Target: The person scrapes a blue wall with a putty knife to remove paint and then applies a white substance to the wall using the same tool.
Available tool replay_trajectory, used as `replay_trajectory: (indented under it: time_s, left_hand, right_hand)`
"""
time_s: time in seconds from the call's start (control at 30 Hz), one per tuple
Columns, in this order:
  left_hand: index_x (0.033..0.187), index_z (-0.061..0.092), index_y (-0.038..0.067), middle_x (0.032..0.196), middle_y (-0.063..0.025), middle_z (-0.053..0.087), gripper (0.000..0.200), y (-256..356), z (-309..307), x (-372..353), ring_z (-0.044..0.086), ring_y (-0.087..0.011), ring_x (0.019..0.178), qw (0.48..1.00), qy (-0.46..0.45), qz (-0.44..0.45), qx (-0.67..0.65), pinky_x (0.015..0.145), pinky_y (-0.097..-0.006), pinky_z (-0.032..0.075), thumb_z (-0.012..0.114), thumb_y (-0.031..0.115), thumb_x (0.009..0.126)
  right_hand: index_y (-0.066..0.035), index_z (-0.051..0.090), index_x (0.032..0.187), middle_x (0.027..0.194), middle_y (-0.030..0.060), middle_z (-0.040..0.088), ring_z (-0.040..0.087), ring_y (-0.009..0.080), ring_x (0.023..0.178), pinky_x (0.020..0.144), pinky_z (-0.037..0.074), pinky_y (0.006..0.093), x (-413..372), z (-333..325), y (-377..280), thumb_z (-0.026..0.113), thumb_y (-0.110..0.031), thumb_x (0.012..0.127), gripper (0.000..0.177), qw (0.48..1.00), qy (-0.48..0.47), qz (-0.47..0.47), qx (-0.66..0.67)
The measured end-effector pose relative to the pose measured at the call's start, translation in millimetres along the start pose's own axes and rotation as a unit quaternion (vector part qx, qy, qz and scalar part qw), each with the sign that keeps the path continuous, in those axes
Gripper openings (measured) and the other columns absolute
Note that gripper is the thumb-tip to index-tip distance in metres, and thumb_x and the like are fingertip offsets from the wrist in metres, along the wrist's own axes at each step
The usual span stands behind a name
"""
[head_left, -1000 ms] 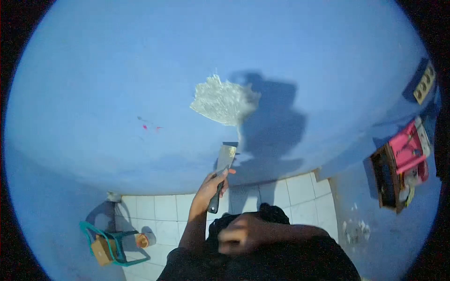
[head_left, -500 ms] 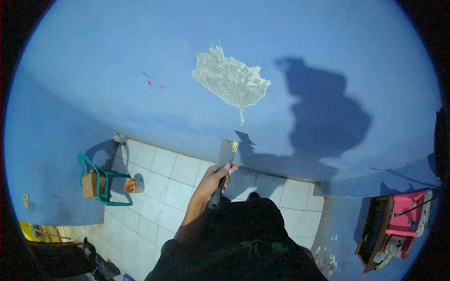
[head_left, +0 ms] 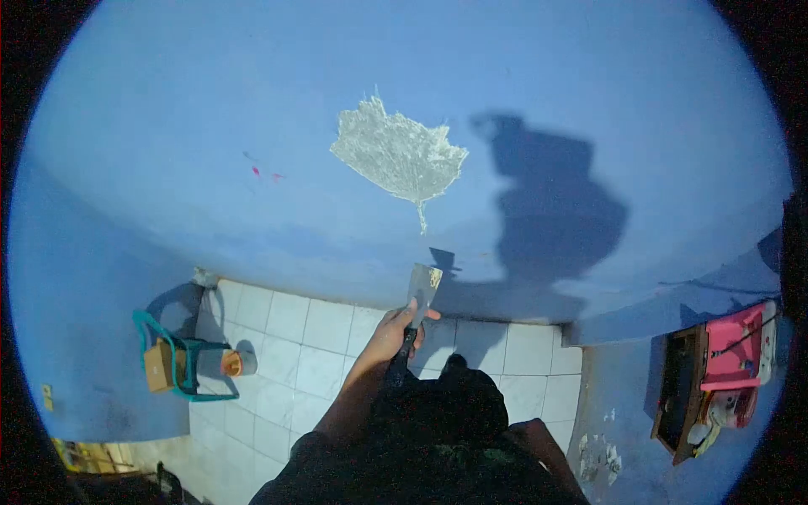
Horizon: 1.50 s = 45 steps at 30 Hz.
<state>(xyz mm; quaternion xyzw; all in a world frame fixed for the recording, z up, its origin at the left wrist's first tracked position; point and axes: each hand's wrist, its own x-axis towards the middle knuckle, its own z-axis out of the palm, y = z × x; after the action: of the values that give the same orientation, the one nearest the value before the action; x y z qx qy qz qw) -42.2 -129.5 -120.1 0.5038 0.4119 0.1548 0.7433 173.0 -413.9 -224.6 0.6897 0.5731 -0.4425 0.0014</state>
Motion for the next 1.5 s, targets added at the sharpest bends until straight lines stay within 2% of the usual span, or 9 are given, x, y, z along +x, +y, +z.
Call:
replay_trajectory:
  time_s: [0.07, 0.17, 0.3, 0.47, 0.97, 1.23, 1.3, 1.43, 1.5]
  left_hand:
    - [0.09, 0.058, 0.002, 0.05, -0.0011, 0.044, 0.047, 9, -10, -5, 0.041, -0.0099, 0.041, 1.0, -0.009, -0.006, -0.027, 0.039, -0.0235, 0.033, 0.036, 0.043, 0.089]
    - [0.085, 0.058, -0.001, 0.046, -0.0037, 0.045, 0.043, 28, -28, -17, 0.04, -0.0105, 0.037, 1.0, -0.023, 0.005, -0.003, 0.038, -0.0233, 0.033, 0.035, 0.035, 0.09]
    - [0.08, 0.057, 0.0, 0.047, -0.0037, 0.045, 0.035, 54, -43, -28, 0.042, -0.0106, 0.038, 0.993, -0.081, 0.09, -0.012, 0.037, -0.0241, 0.033, 0.04, 0.029, 0.09]
    - [0.069, 0.052, 0.003, 0.046, -0.003, 0.045, 0.031, 68, -63, -32, 0.044, -0.0104, 0.037, 0.987, -0.089, 0.112, 0.072, 0.036, -0.0244, 0.034, 0.042, 0.025, 0.089]
    - [0.07, 0.054, -0.002, 0.052, -0.0094, 0.053, 0.028, 112, -111, -11, 0.051, -0.0149, 0.045, 0.833, 0.142, 0.395, 0.361, 0.045, -0.0299, 0.041, 0.045, 0.017, 0.088]
    - [0.082, 0.057, -0.003, 0.056, -0.0135, 0.055, 0.02, 131, -122, 8, 0.054, -0.0171, 0.047, 0.819, 0.123, 0.4, 0.391, 0.047, -0.0312, 0.042, 0.045, 0.013, 0.084]
    - [0.071, 0.054, -0.004, 0.059, -0.0224, 0.051, 0.017, 136, -123, 8, 0.051, -0.0399, 0.055, 0.85, 0.097, 0.398, 0.33, 0.047, -0.0383, 0.04, 0.049, 0.01, 0.081]
    - [0.073, 0.055, -0.004, 0.061, -0.0229, 0.052, 0.016, 133, -129, 10, 0.053, -0.0401, 0.058, 0.835, 0.089, 0.403, 0.363, 0.048, -0.038, 0.041, 0.049, 0.009, 0.081]
    - [0.085, 0.057, -0.003, 0.058, -0.014, 0.055, 0.023, 130, -131, 13, 0.054, -0.0168, 0.051, 0.828, 0.103, 0.403, 0.377, 0.05, -0.0315, 0.042, 0.043, 0.014, 0.084]
  right_hand:
    - [-0.007, 0.059, 0.083, 0.077, 0.0135, 0.06, 0.059, 0.031, 0.075, 0.067, 0.046, 0.0415, -3, -14, -39, 0.048, -0.03, 0.078, 0.026, 1.0, 0.0, 0.01, -0.019]
    - [-0.004, 0.064, 0.084, 0.066, 0.0091, 0.061, 0.057, 0.0167, 0.058, 0.053, 0.044, 0.0294, 36, -53, -93, 0.051, -0.014, 0.082, 0.017, 0.913, 0.388, -0.045, 0.118]
    - [0.001, 0.06, 0.092, 0.081, 0.0097, 0.061, 0.056, 0.0143, 0.077, 0.068, 0.045, 0.0303, 81, -122, -204, 0.054, -0.025, 0.083, 0.029, 0.801, 0.414, -0.14, 0.41]
    - [0.002, 0.058, 0.079, 0.067, 0.0076, 0.058, 0.052, 0.0135, 0.063, 0.055, 0.041, 0.03, 145, -142, -280, 0.052, -0.028, 0.084, 0.032, 0.84, 0.364, -0.18, 0.36]
    - [-0.003, 0.053, 0.075, 0.061, -0.003, 0.047, 0.041, 0.0061, 0.058, 0.052, 0.035, 0.0246, 215, -191, -371, 0.049, -0.028, 0.087, 0.029, 0.509, 0.553, -0.308, 0.584]
    - [0.0, 0.054, 0.078, 0.064, 0.0031, 0.053, 0.045, 0.0083, 0.061, 0.054, 0.037, 0.0273, 237, -205, -378, 0.052, -0.028, 0.085, 0.029, 0.472, 0.623, -0.25, 0.572]
    - [0.0, 0.054, 0.078, 0.064, 0.0043, 0.053, 0.046, 0.0089, 0.061, 0.054, 0.038, 0.0281, 237, -206, -379, 0.052, -0.028, 0.085, 0.029, 0.473, 0.646, -0.235, 0.551]
    - [0.0, 0.055, 0.08, 0.064, 0.0048, 0.053, 0.046, 0.0104, 0.06, 0.054, 0.038, 0.0297, 238, -199, -380, 0.051, -0.028, 0.086, 0.028, 0.499, 0.643, -0.212, 0.54]
    - [-0.001, 0.055, 0.081, 0.064, 0.0051, 0.054, 0.047, 0.0106, 0.06, 0.055, 0.039, 0.03, 236, -203, -380, 0.05, -0.028, 0.086, 0.028, 0.522, 0.627, -0.197, 0.544]
